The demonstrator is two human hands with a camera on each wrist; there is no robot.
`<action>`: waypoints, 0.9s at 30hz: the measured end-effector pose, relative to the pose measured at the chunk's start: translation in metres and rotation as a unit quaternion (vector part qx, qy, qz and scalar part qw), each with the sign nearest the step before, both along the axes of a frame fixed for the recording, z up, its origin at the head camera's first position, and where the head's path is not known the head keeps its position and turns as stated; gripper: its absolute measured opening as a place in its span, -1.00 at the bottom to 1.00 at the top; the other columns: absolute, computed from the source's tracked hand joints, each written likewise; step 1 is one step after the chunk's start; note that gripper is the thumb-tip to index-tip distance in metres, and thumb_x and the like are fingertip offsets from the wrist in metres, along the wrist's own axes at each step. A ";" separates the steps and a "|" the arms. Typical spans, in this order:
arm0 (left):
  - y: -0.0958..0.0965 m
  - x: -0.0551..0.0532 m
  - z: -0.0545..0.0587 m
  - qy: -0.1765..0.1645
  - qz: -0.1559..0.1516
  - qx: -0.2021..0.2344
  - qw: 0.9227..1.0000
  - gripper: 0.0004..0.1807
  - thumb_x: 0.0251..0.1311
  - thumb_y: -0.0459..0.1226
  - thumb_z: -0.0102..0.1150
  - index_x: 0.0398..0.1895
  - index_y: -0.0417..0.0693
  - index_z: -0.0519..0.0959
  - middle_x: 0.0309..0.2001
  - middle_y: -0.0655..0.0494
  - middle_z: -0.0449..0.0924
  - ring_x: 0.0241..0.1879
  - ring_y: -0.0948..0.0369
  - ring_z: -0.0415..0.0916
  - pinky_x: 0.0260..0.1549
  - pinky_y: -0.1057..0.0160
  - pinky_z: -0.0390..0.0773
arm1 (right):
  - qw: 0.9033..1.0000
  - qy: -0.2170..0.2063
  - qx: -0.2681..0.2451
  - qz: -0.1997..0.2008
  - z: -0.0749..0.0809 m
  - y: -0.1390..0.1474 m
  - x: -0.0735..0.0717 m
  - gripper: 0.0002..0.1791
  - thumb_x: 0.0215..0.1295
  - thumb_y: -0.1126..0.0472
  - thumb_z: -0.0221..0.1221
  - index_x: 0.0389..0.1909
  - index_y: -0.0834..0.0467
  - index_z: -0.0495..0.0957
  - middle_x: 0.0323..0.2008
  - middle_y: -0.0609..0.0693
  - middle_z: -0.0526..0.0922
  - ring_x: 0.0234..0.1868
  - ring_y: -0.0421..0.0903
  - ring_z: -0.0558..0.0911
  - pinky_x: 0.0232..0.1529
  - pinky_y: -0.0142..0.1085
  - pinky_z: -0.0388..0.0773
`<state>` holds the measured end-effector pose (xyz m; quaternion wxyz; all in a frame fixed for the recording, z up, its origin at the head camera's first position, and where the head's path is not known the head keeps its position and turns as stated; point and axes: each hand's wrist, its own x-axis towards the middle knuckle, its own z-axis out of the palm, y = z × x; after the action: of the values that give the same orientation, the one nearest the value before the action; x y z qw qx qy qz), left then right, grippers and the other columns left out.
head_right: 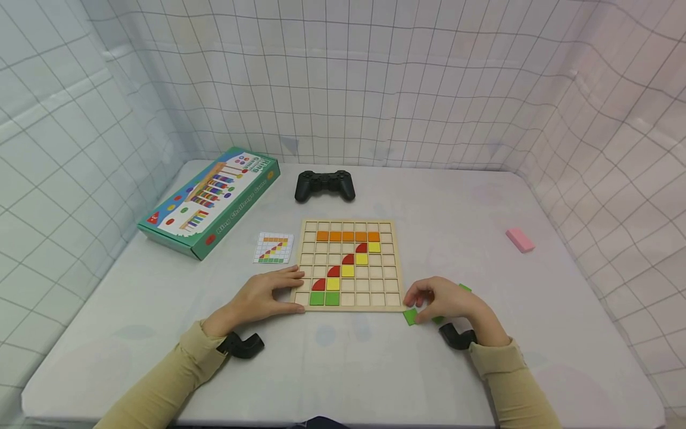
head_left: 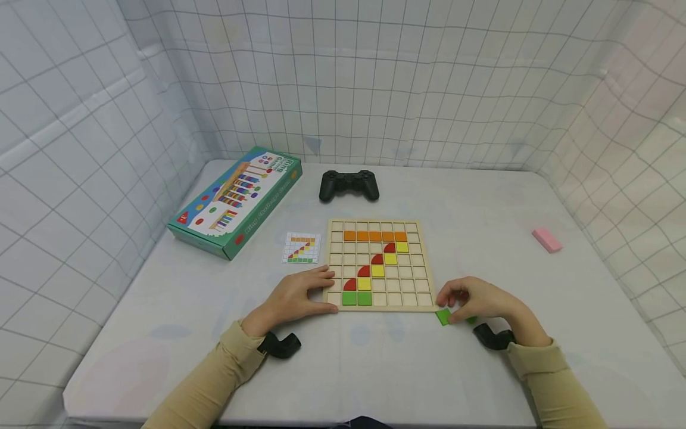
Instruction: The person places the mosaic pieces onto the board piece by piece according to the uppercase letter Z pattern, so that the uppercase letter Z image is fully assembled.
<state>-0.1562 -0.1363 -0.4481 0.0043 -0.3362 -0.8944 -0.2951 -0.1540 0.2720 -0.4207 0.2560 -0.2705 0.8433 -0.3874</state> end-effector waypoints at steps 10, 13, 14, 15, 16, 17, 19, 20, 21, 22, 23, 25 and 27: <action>0.001 0.000 -0.001 0.002 0.000 0.003 1.000 -0.31 -0.10 0.12 0.39 0.05 -0.15 0.60 0.17 0.09 0.48 0.26 0.19 0.30 0.21 0.15 0.34 | 1.000 -0.011 0.000 -0.001 0.005 0.001 0.002 -0.72 -0.03 0.31 0.39 -0.24 0.20 0.61 -0.36 -0.03 0.59 -0.34 -0.10 0.50 -0.38 -0.38 0.52; 0.000 -0.001 -0.001 0.004 -0.001 0.002 1.000 -0.30 -0.09 0.12 0.38 0.05 -0.16 0.60 0.17 0.08 0.48 0.26 0.18 0.30 0.21 0.14 0.34 | 1.000 -0.014 0.002 0.000 0.005 0.001 0.002 -0.72 -0.03 0.31 0.39 -0.24 0.20 0.61 -0.37 -0.04 0.59 -0.34 -0.10 0.50 -0.38 -0.38 0.51; 0.000 -0.001 -0.001 0.004 -0.001 0.002 1.000 -0.30 -0.09 0.12 0.38 0.05 -0.16 0.60 0.17 0.08 0.48 0.26 0.18 0.30 0.21 0.13 0.34 | 1.000 -0.013 0.005 0.000 0.005 0.001 0.002 -0.73 -0.03 0.31 0.39 -0.25 0.19 0.61 -0.37 -0.04 0.59 -0.34 -0.11 0.50 -0.38 -0.38 0.51; 0.000 -0.001 -0.001 0.004 -0.002 0.002 1.000 -0.30 -0.09 0.12 0.38 0.05 -0.16 0.60 0.17 0.08 0.48 0.26 0.18 0.30 0.21 0.13 0.34 | 1.000 -0.012 0.006 0.001 0.005 0.001 0.002 -0.73 -0.02 0.31 0.38 -0.25 0.19 0.61 -0.37 -0.05 0.59 -0.34 -0.11 0.50 -0.37 -0.37 0.51; 0.000 -0.001 -0.001 0.005 -0.002 0.002 1.000 -0.30 -0.09 0.12 0.38 0.05 -0.16 0.60 0.17 0.08 0.48 0.26 0.18 0.30 0.21 0.13 0.34 | 1.000 -0.010 0.009 0.002 0.004 0.001 0.002 -0.74 -0.02 0.31 0.38 -0.26 0.18 0.61 -0.37 -0.06 0.59 -0.34 -0.12 0.50 -0.37 -0.38 0.51; 0.000 -0.001 -0.001 0.005 -0.003 0.002 1.000 -0.30 -0.09 0.12 0.38 0.06 -0.16 0.60 0.17 0.08 0.48 0.26 0.18 0.30 0.21 0.13 0.34 | 1.000 -0.007 0.010 0.004 0.004 0.001 0.002 -0.75 -0.01 0.31 0.38 -0.26 0.18 0.61 -0.38 -0.07 0.59 -0.35 -0.13 0.50 -0.37 -0.37 0.51; 0.000 -0.001 -0.001 0.005 -0.004 0.002 1.000 -0.30 -0.09 0.11 0.38 0.06 -0.17 0.59 0.17 0.07 0.48 0.26 0.17 0.30 0.21 0.13 0.34 | 1.000 -0.004 0.015 0.007 0.002 0.001 0.001 -0.76 -0.01 0.31 0.38 -0.28 0.16 0.61 -0.39 -0.08 0.59 -0.37 -0.14 0.50 -0.38 -0.37 0.51; 0.000 0.000 -0.001 0.004 -0.003 0.002 1.000 -0.30 -0.09 0.11 0.38 0.06 -0.16 0.59 0.17 0.07 0.48 0.26 0.17 0.30 0.21 0.13 0.34 | 1.000 -0.005 0.017 0.007 0.002 0.001 0.001 -0.77 -0.01 0.32 0.38 -0.28 0.15 0.61 -0.39 -0.09 0.59 -0.37 -0.15 0.50 -0.39 -0.37 0.51; 0.000 0.000 -0.001 0.004 -0.003 0.002 1.000 -0.30 -0.09 0.11 0.38 0.06 -0.16 0.59 0.17 0.07 0.48 0.27 0.17 0.30 0.21 0.12 0.34 | 1.000 -0.006 0.018 0.009 0.001 0.001 0.001 -0.77 -0.02 0.31 0.38 -0.30 0.14 0.61 -0.40 -0.09 0.59 -0.39 -0.16 0.49 -0.40 -0.37 0.51; 0.000 0.000 0.000 0.003 -0.003 0.002 1.000 -0.30 -0.08 0.11 0.38 0.06 -0.16 0.59 0.17 0.07 0.48 0.27 0.17 0.30 0.21 0.12 0.34 | 1.000 -0.009 0.019 0.010 0.001 0.000 0.001 -0.78 -0.02 0.31 0.38 -0.31 0.12 0.61 -0.42 -0.08 0.58 -0.40 -0.17 0.49 -0.41 -0.38 0.50; 0.000 0.000 0.000 0.002 -0.003 0.002 1.000 -0.30 -0.08 0.12 0.38 0.06 -0.16 0.59 0.17 0.07 0.48 0.27 0.17 0.30 0.21 0.12 0.34 | 1.000 -0.012 0.018 0.012 0.000 0.000 0.000 -0.78 -0.02 0.30 0.38 -0.32 0.11 0.61 -0.43 -0.08 0.58 -0.42 -0.18 0.48 -0.42 -0.38 0.49; 0.000 0.000 0.000 0.001 -0.003 0.002 1.000 -0.30 -0.08 0.12 0.37 0.06 -0.16 0.59 0.17 0.07 0.48 0.27 0.17 0.30 0.21 0.12 0.34 | 1.000 -0.018 0.015 0.018 0.000 -0.002 0.000 -0.80 -0.02 0.28 0.39 -0.34 0.09 0.61 -0.45 -0.09 0.57 -0.44 -0.19 0.48 -0.44 -0.39 0.48; 0.000 0.000 0.000 0.000 -0.003 0.004 1.000 -0.30 -0.08 0.12 0.37 0.06 -0.16 0.59 0.17 0.07 0.48 0.27 0.16 0.30 0.21 0.12 0.34 | 0.999 -0.019 0.006 0.026 -0.001 -0.005 -0.002 -0.80 -0.02 0.26 0.40 -0.35 0.08 0.60 -0.46 -0.09 0.58 -0.44 -0.20 0.49 -0.44 -0.39 0.49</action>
<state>-0.1560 -0.1362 -0.4486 0.0050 -0.3385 -0.8924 -0.2984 -0.1557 0.2675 -0.4212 0.2835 -0.2837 0.8331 -0.3809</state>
